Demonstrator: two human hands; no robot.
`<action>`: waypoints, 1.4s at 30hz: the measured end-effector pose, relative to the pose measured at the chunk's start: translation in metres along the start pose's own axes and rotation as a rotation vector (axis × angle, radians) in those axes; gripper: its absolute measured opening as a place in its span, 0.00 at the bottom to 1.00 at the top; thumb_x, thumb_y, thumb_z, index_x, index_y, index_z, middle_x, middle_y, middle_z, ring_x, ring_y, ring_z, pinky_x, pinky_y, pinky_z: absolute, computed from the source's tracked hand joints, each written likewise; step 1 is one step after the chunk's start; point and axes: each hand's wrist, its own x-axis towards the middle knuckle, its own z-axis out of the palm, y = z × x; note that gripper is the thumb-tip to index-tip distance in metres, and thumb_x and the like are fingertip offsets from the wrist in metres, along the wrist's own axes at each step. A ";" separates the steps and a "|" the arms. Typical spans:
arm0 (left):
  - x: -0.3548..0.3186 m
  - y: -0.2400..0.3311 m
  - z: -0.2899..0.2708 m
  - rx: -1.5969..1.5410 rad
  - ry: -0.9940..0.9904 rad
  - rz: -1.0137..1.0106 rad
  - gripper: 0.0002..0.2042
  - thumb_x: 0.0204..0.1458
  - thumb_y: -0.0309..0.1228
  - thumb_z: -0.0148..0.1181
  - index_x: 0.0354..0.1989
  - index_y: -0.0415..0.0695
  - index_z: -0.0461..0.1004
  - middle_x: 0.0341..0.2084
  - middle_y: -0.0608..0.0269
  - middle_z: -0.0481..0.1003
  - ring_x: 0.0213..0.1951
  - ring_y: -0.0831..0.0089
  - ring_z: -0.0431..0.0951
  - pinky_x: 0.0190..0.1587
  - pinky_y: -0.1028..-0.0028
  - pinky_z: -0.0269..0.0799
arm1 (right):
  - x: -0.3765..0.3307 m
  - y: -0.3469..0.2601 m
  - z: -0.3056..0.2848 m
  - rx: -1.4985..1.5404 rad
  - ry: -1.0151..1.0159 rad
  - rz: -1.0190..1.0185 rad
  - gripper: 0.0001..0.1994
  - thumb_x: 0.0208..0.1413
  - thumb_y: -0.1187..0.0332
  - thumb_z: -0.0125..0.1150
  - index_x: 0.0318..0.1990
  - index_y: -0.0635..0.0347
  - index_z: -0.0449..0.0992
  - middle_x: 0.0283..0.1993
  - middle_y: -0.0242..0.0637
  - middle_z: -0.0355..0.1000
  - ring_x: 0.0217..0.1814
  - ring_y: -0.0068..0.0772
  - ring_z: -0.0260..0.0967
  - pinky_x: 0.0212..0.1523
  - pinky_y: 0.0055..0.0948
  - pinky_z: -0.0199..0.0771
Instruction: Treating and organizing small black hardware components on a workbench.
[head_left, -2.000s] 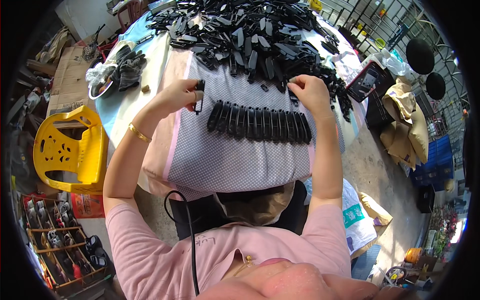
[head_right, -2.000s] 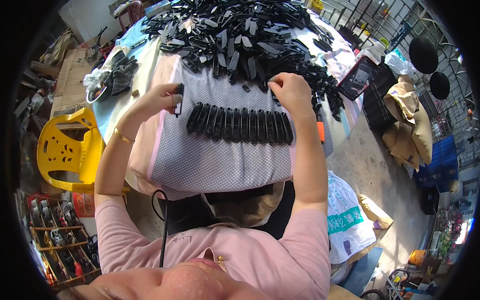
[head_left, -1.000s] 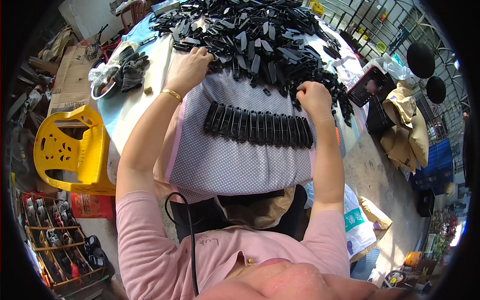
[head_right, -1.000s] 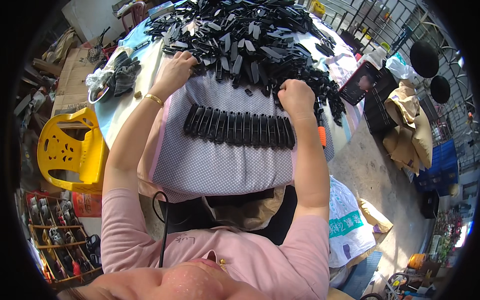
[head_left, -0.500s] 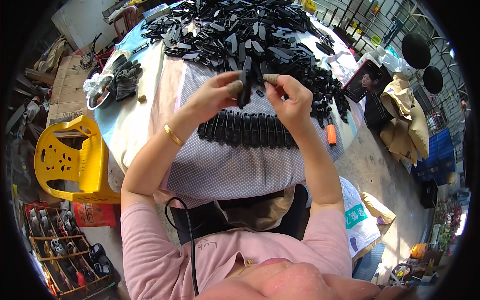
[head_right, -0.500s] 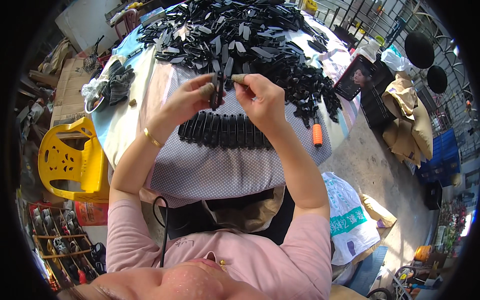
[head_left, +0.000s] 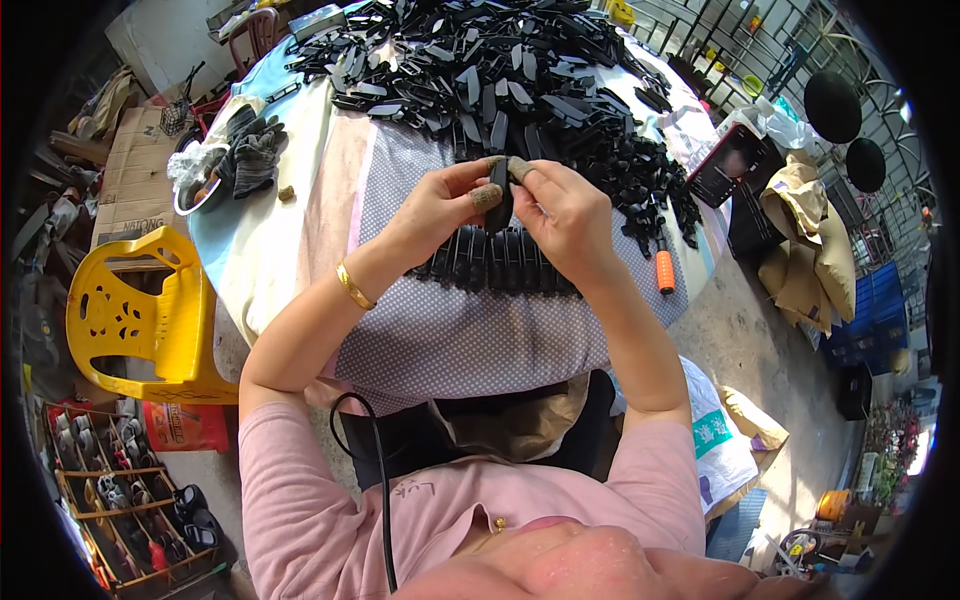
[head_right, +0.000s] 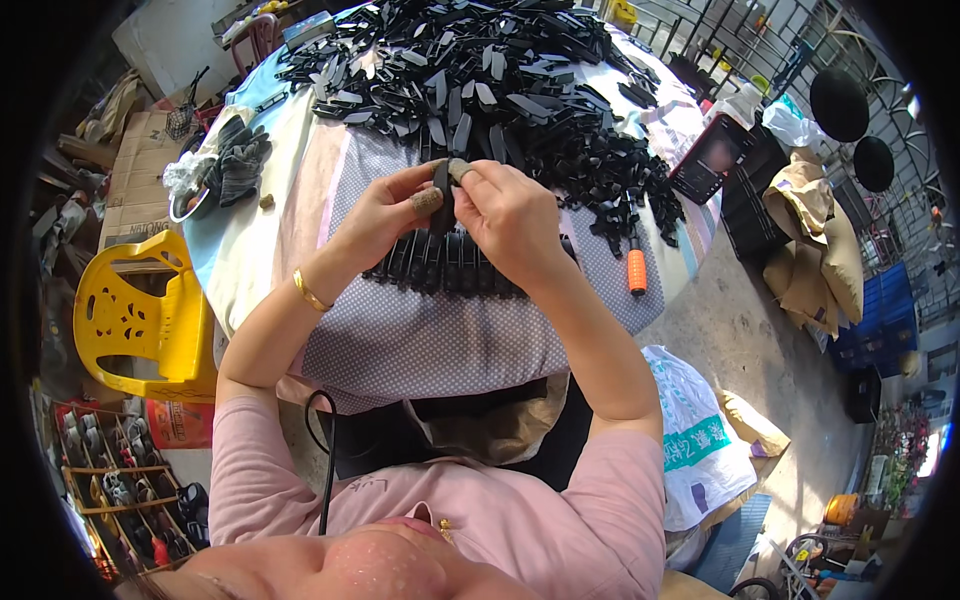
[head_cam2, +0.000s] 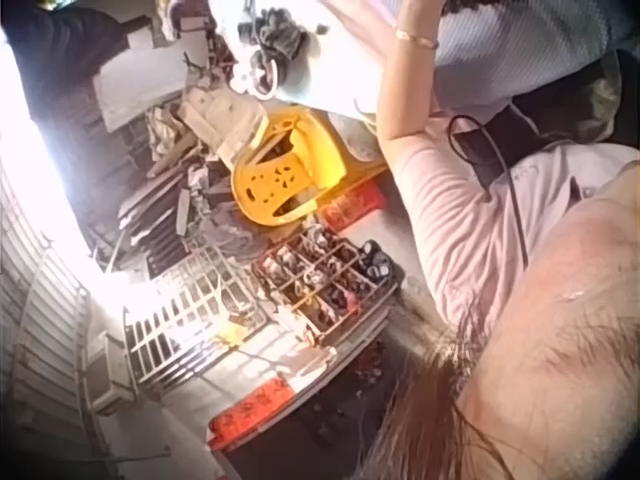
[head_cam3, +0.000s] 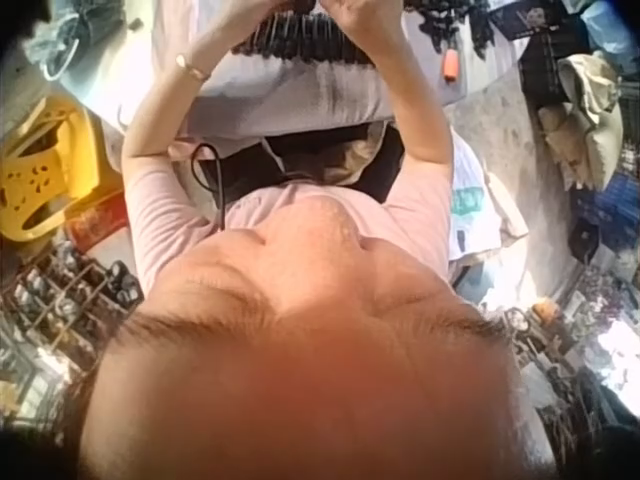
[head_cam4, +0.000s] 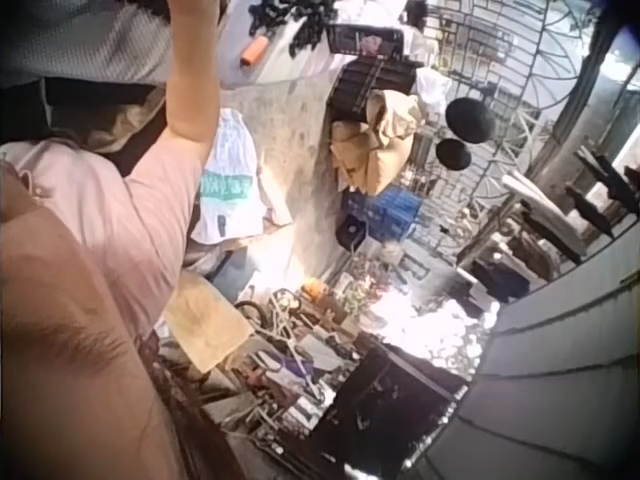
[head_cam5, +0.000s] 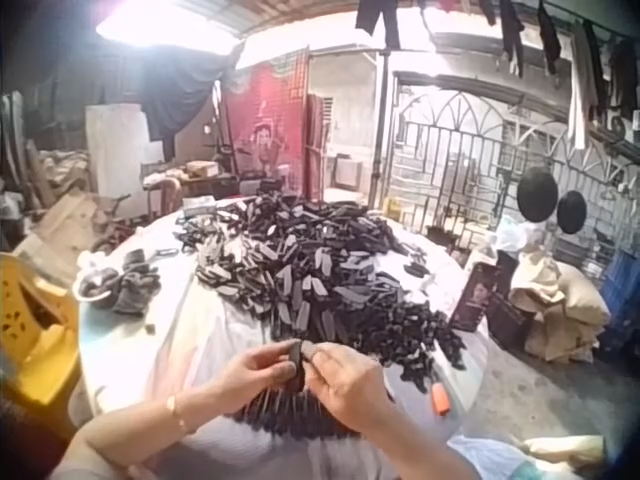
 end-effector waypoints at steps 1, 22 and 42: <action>-0.001 0.001 -0.001 0.007 0.010 0.000 0.20 0.53 0.28 0.54 0.55 0.36 0.63 0.37 0.66 0.73 0.36 0.82 0.72 0.39 0.81 0.71 | 0.000 -0.002 0.000 -0.005 -0.001 0.003 0.07 0.44 0.75 0.59 0.32 0.67 0.74 0.28 0.39 0.71 0.25 0.37 0.71 0.24 0.27 0.72; -0.038 0.030 -0.065 0.697 0.281 -0.286 0.20 0.51 0.30 0.56 0.51 0.34 0.64 0.30 0.61 0.72 0.27 0.80 0.71 0.31 0.80 0.71 | -0.011 0.076 -0.041 -0.197 -0.429 0.694 0.09 0.45 0.65 0.61 0.32 0.60 0.78 0.26 0.41 0.74 0.27 0.33 0.72 0.32 0.26 0.70; 0.035 0.006 -0.061 1.494 0.154 0.355 0.09 0.46 0.26 0.54 0.37 0.41 0.72 0.35 0.56 0.71 0.40 0.59 0.70 0.43 0.66 0.68 | -0.012 0.064 -0.014 -0.035 -0.343 0.641 0.08 0.46 0.68 0.59 0.34 0.60 0.78 0.26 0.40 0.73 0.28 0.34 0.72 0.32 0.26 0.70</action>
